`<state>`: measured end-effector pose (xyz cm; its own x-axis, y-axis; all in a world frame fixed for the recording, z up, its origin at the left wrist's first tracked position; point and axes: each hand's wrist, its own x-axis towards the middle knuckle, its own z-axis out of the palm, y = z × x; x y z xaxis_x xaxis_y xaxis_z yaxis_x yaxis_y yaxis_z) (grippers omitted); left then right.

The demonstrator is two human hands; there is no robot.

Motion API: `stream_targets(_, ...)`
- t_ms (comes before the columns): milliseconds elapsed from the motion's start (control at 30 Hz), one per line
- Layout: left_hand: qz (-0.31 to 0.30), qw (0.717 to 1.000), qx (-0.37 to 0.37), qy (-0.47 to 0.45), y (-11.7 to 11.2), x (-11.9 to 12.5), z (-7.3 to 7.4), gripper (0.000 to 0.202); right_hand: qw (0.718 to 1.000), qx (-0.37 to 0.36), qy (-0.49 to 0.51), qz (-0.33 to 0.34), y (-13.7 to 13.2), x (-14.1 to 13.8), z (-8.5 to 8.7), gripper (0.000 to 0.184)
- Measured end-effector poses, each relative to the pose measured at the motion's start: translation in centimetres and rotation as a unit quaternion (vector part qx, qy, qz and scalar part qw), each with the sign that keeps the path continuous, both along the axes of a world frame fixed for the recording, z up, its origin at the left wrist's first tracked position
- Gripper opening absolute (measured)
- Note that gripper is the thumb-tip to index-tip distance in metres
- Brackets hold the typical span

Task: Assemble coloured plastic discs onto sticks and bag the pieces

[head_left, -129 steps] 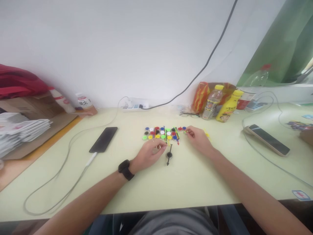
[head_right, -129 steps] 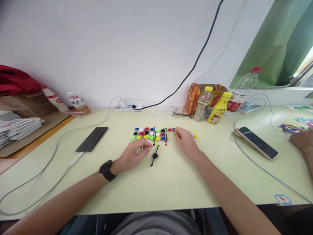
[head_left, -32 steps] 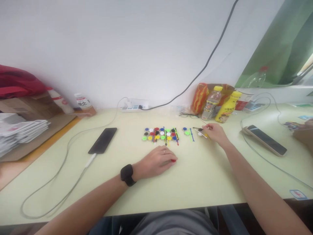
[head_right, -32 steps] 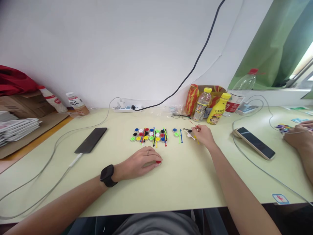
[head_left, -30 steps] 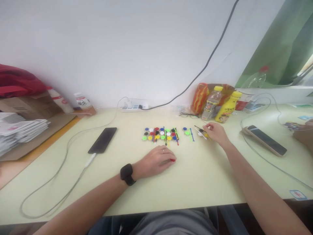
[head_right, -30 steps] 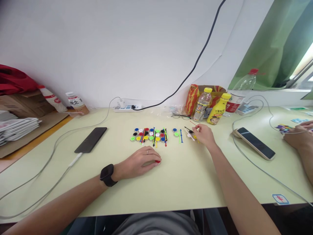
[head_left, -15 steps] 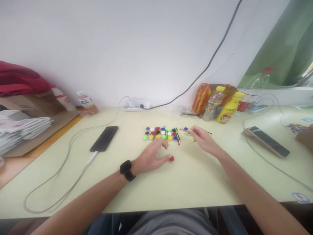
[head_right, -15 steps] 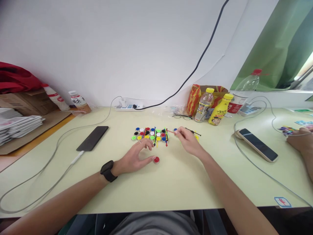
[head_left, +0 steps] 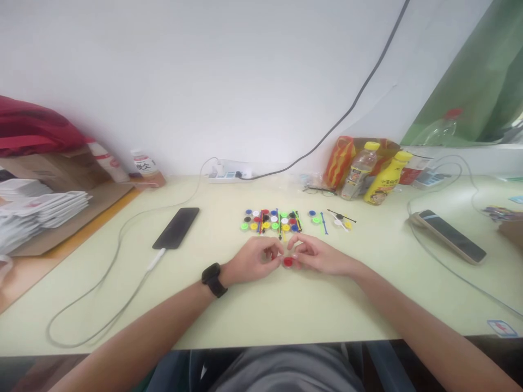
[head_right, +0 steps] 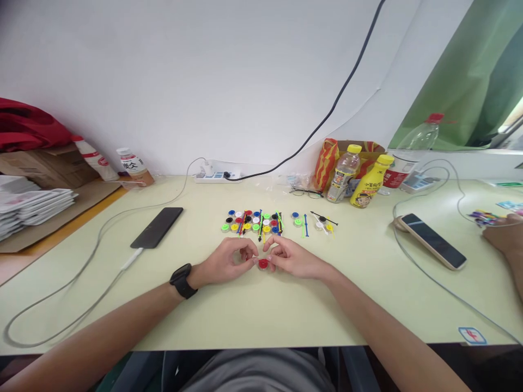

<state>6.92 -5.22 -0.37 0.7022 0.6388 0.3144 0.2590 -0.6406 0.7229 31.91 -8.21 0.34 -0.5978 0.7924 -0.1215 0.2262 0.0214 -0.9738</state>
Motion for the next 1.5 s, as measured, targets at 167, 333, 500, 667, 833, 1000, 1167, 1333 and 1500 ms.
stream_targets(167,-0.008,1.000,-0.011,0.027,0.3,-0.1,-0.3,0.011,0.999,0.003,-0.015,-0.041,0.1,-0.6,-0.6,0.042)
stream_targets(333,-0.001,1.000,0.001,0.023,0.5,-0.1,-0.5,0.011,0.998,0.029,0.001,-0.059,0.1,-1.1,-0.7,0.040)
stream_targets(500,-0.005,0.998,0.049,0.029,0.5,-0.1,-0.1,0.024,0.991,0.091,-0.002,-0.101,0.5,-1.2,-1.6,0.037)
stream_targets(667,-0.036,0.989,0.135,0.054,0.4,0.0,0.1,0.025,0.990,0.104,0.001,-0.094,0.8,-1.0,-2.3,0.033)
stream_targets(833,-0.043,0.970,0.214,0.109,0.1,0.3,-0.2,0.015,0.990,0.107,0.004,-0.087,1.1,-1.0,-2.7,0.031)
stream_targets(1000,-0.025,0.965,0.227,0.129,-0.2,0.4,-0.6,0.016,0.985,0.129,-0.008,-0.117,0.5,-1.4,-3.3,0.030)
stream_targets(1167,-0.013,0.972,0.216,0.091,-0.7,-0.1,-0.3,0.025,0.972,0.147,-0.024,-0.181,-0.7,-1.2,-3.4,0.034)
stream_targets(1333,0.090,0.973,0.212,0.008,-0.8,-0.9,-0.1,0.034,0.966,0.090,-0.021,-0.240,-1.0,-0.5,-2.7,0.050)
stream_targets(1500,0.113,0.980,0.163,0.004,-0.3,-1.4,0.2,0.028,0.974,-0.011,0.015,-0.226,-0.4,0.4,-2.0,0.067)
